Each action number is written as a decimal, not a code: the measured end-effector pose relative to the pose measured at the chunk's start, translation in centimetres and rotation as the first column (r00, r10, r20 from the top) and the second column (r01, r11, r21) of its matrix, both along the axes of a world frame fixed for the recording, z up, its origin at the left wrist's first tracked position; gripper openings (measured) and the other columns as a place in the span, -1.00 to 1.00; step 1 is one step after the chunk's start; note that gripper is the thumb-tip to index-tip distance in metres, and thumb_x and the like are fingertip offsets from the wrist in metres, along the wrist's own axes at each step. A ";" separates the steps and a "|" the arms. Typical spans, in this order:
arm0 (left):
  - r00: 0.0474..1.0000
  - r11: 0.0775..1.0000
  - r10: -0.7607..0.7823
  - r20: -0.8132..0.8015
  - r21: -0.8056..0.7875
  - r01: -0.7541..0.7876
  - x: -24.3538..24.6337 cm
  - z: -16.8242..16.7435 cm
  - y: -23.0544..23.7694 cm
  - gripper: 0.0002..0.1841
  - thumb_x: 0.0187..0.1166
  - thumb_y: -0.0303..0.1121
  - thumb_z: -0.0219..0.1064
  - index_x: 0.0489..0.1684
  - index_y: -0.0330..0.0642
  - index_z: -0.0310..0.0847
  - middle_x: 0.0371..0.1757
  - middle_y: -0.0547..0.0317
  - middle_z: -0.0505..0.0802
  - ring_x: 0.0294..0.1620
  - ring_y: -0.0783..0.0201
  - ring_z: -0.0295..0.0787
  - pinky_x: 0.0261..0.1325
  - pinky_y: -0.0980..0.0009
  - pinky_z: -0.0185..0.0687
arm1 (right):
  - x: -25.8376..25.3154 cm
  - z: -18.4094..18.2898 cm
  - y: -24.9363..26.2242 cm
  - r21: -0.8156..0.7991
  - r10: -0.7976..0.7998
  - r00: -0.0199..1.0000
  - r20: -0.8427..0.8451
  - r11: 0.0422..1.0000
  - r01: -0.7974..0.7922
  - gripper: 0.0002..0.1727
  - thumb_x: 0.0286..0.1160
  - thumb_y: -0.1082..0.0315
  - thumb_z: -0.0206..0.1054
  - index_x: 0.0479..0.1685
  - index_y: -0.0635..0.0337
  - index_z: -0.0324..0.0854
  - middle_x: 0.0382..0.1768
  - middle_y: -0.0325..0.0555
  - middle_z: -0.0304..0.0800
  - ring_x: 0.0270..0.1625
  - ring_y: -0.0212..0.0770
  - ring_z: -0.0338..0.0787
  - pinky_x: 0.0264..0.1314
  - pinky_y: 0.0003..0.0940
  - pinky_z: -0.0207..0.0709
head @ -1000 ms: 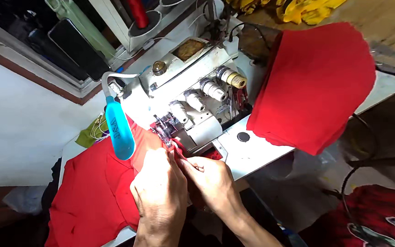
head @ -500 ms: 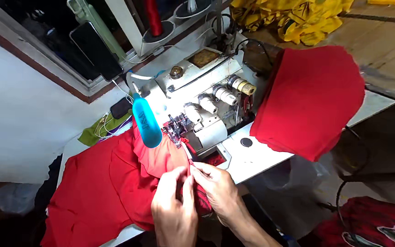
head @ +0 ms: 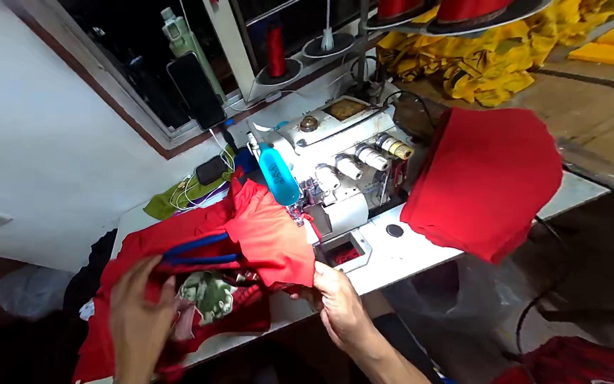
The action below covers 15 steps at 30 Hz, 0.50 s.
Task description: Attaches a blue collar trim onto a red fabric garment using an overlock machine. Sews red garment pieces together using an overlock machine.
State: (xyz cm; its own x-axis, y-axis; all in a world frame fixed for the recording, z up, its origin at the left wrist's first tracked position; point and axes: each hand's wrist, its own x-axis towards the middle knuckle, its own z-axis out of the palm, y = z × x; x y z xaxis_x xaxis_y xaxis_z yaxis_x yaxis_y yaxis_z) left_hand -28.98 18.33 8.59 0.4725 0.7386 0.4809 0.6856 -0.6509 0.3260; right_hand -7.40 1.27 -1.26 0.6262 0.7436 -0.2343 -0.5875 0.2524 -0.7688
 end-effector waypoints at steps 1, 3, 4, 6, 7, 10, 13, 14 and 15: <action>0.998 0.999 -0.040 -0.040 0.004 0.040 1.1 0.3 -0.4 -0.52 0.43 -0.35 0.41 0.33 -0.38 0.70 0.52 -0.34 0.64 0.59 -0.37 0.48 0.55 -0.35 0.36 | -0.2 0.0 -0.1 -0.022 -0.023 0.998 0.051 0.999 0.024 -0.70 0.65 0.53 0.01 -0.18 0.38 0.71 -0.33 -0.04 0.87 -0.27 -0.23 0.88 -0.13 -0.30 0.81; 0.983 0.983 -0.165 -0.083 0.064 0.170 4.3 -0.7 -4.1 -0.53 0.48 -0.25 0.35 0.31 -0.35 0.72 0.47 -0.29 0.71 0.54 -0.32 0.56 0.53 -0.27 0.43 | -0.7 -0.1 -0.4 -0.045 -0.045 0.996 0.078 0.998 0.049 -0.74 0.63 0.54 0.08 -0.21 0.36 0.73 -0.32 -0.07 0.87 -0.22 -0.27 0.87 -0.05 -0.34 0.78; 0.964 0.960 -0.259 -0.068 0.090 0.264 6.2 -1.8 -6.4 -0.56 0.46 -0.24 0.33 0.25 -0.26 0.77 0.38 -0.15 0.79 0.48 -0.16 0.66 0.49 -0.13 0.51 | -0.9 -0.2 -0.8 -0.043 -0.047 0.997 0.067 0.998 0.050 -0.76 0.63 0.54 0.11 -0.20 0.37 0.73 -0.31 -0.06 0.88 -0.20 -0.28 0.87 -0.02 -0.35 0.79; 0.897 0.888 -0.441 -0.019 0.131 0.440 9.8 -4.3 -9.8 -0.61 0.42 -0.30 0.35 0.19 -0.16 0.83 0.30 -0.01 0.85 0.41 0.00 0.71 0.46 0.05 0.61 | -1.1 -0.2 -1.5 -0.036 -0.043 0.996 0.076 0.998 0.046 -0.79 0.62 0.50 0.18 -0.22 0.35 0.75 -0.33 -0.07 0.86 -0.21 -0.29 0.86 -0.01 -0.37 0.77; 0.879 0.865 -0.477 0.004 0.183 0.468 11.3 -5.4 -10.5 -0.65 0.40 -0.34 0.34 0.13 -0.13 0.87 0.24 0.04 0.88 0.35 0.05 0.75 0.38 0.15 0.67 | -1.1 -0.1 -1.8 -0.047 -0.040 0.994 0.104 0.998 0.045 -0.78 0.63 0.47 0.18 -0.24 0.32 0.76 -0.36 -0.11 0.85 -0.24 -0.32 0.84 -0.03 -0.40 0.75; 0.849 0.856 -0.510 0.141 0.183 0.484 13.0 -6.9 -9.5 -0.80 0.41 -0.47 0.36 -0.21 -0.09 0.94 -0.01 0.19 0.95 0.19 0.17 0.84 0.25 0.32 0.75 | -0.4 0.0 -2.6 -0.080 -0.051 0.983 0.174 0.995 0.066 -0.72 0.68 0.42 0.15 -0.16 0.31 0.81 -0.32 -0.10 0.88 -0.19 -0.30 0.86 0.00 -0.39 0.75; 0.804 0.862 -0.454 0.384 -0.040 0.506 12.2 -6.1 -8.9 -0.86 0.47 -0.47 0.41 -0.25 -0.16 0.93 -0.05 0.18 0.95 0.16 0.30 0.86 0.32 0.38 0.77 | 0.9 0.1 -2.4 -0.113 -0.086 0.977 0.195 0.988 0.110 -0.74 0.67 0.36 0.17 -0.20 0.25 0.79 -0.24 -0.11 0.88 -0.09 -0.27 0.85 0.09 -0.36 0.72; 0.797 0.858 -0.426 0.428 -0.090 0.506 12.1 -5.6 -8.8 -0.86 0.48 -0.47 0.40 -0.22 -0.18 0.92 -0.05 0.17 0.95 0.13 0.30 0.87 0.27 0.38 0.80 | 1.2 0.1 -2.0 -0.114 -0.078 0.978 0.193 0.988 0.102 -0.76 0.65 0.35 0.20 -0.17 0.24 0.78 -0.20 -0.10 0.88 -0.05 -0.25 0.84 0.11 -0.34 0.71; 0.795 0.852 -0.409 0.449 -0.125 0.508 12.1 -5.2 -8.6 -0.85 0.51 -0.45 0.37 -0.19 -0.19 0.90 -0.04 0.17 0.94 0.10 0.30 0.87 0.22 0.39 0.82 | 1.5 0.2 -1.6 -0.113 -0.064 0.981 0.182 0.990 0.086 -0.78 0.61 0.31 0.26 -0.13 0.24 0.78 -0.18 -0.10 0.88 -0.04 -0.24 0.84 0.12 -0.32 0.71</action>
State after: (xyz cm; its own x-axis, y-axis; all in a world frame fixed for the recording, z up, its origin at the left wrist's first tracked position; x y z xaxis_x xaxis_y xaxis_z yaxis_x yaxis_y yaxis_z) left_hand -16.93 9.71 3.43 0.5917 0.5935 0.5455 0.1061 -0.7282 0.6771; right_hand -5.90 -0.32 -1.04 0.7186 0.6663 -0.1991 -0.4223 0.1906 -0.8862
